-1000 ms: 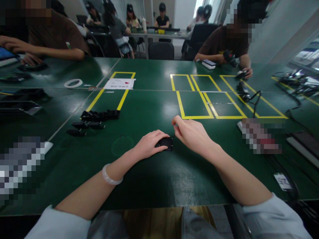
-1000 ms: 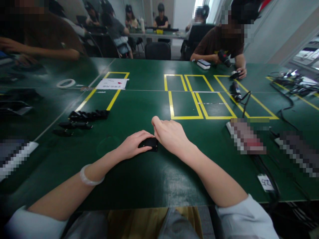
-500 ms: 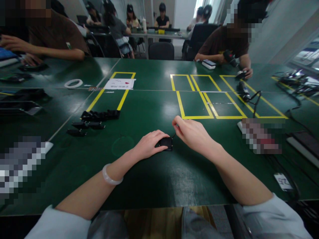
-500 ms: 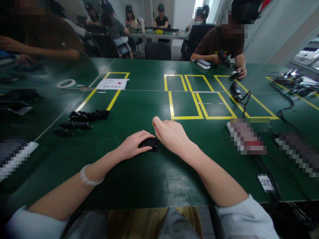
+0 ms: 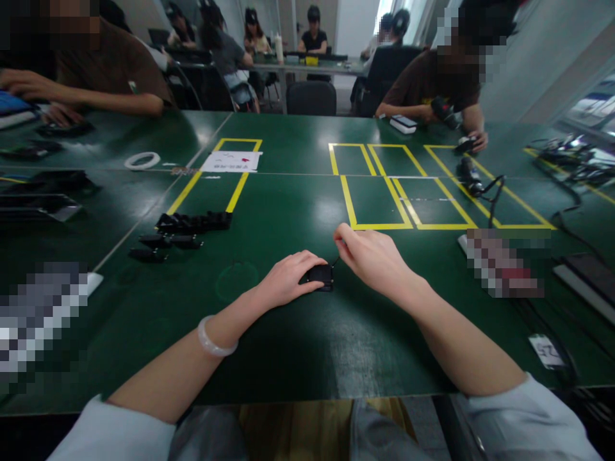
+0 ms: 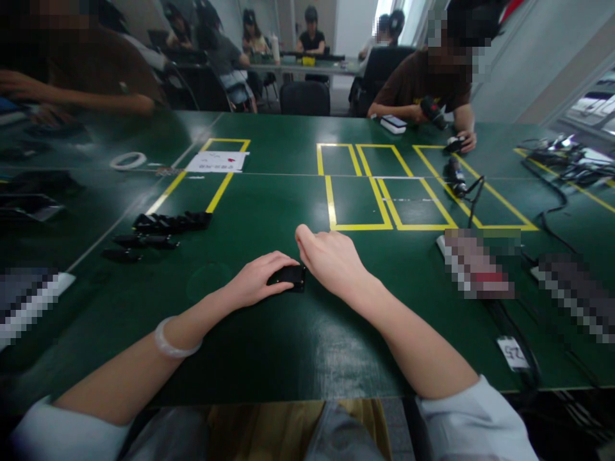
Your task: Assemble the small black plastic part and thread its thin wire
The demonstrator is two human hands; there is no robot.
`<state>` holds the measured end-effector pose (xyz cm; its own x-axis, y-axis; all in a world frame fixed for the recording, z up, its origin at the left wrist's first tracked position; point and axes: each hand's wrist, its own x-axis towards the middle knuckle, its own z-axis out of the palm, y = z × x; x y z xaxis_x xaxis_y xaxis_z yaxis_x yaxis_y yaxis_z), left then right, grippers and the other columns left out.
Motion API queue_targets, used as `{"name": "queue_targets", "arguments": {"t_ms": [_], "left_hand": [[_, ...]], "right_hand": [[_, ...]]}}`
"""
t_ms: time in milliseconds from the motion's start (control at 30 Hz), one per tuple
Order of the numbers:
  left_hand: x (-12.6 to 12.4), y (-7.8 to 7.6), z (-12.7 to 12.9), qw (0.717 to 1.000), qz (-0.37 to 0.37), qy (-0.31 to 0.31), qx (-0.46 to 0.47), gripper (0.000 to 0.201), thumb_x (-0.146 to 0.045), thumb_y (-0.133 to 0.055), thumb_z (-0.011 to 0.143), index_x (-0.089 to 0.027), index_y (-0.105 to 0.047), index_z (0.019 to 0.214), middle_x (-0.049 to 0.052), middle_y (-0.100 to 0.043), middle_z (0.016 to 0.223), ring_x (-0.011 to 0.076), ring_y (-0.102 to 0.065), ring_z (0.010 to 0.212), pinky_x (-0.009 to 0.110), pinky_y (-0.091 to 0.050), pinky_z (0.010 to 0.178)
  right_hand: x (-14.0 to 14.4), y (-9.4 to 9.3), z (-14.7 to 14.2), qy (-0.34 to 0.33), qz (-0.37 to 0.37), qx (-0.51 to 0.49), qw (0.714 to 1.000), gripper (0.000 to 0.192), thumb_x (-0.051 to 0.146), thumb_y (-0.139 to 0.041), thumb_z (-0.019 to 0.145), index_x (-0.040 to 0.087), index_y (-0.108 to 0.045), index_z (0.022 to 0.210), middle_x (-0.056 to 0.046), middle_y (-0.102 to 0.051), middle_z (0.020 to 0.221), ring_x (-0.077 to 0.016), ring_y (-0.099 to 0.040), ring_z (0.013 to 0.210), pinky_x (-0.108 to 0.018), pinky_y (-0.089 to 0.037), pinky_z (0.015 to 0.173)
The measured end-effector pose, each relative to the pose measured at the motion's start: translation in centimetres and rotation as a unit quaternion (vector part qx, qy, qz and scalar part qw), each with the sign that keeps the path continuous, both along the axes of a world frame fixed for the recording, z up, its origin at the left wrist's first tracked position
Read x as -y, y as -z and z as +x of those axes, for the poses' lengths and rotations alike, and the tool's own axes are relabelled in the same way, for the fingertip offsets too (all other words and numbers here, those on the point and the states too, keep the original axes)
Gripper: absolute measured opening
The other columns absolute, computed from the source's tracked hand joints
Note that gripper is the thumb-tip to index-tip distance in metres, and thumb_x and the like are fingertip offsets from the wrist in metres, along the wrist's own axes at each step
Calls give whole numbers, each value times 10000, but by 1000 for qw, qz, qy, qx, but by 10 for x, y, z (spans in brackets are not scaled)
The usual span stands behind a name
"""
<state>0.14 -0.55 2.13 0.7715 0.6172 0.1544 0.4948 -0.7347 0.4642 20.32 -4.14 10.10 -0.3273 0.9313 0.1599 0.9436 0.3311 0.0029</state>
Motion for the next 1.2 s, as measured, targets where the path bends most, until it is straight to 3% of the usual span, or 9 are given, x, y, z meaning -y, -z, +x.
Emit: {"name": "queue_targets", "arguments": {"t_ms": [200,400,667,967,1200], "left_hand": [[0,2,0,1000,0,-4,0,358,-396,-557,886,-244,-537,1209,72,-569,1142,228,-557,1037,367,-456,920],[0,1,0,1000,1,-1,5,361,-407,-558,883,-237,-536,1201,73,-574,1137,228,-562,1037,367,-456,926],[0,1,0,1000,0,-3,3,361,-402,-558,884,-237,-536,1204,73,-573,1133,229,-561,1038,361,-457,918],[0,3,0,1000,5,-6,3,357,-405,-557,883,-240,-532,1199,70,-572,1135,229,-561,1035,369,-456,925],[0,1,0,1000,0,-6,-2,354,-398,-556,886,-247,-536,1205,70,-565,1140,228,-559,1031,361,-456,916]], "right_hand": [[2,-1,-1,-21,11,-30,999,235,234,-319,923,184,-504,1059,-17,-668,772,-132,-598,670,-247,-274,583],[0,1,-1,-13,19,-5,1000,322,359,-259,972,193,-536,970,-34,-678,771,-136,-594,660,-253,-246,565],[1,2,-2,-5,12,-38,999,269,255,-315,931,182,-480,1131,-24,-682,793,-147,-616,682,-248,-298,587],[0,2,-1,5,6,-13,1000,351,403,-263,972,189,-541,983,-49,-689,788,-150,-618,686,-251,-264,573],[1,-1,-1,1,2,-28,1000,243,241,-315,929,186,-511,1060,-30,-686,813,-141,-617,695,-249,-275,577]]}}
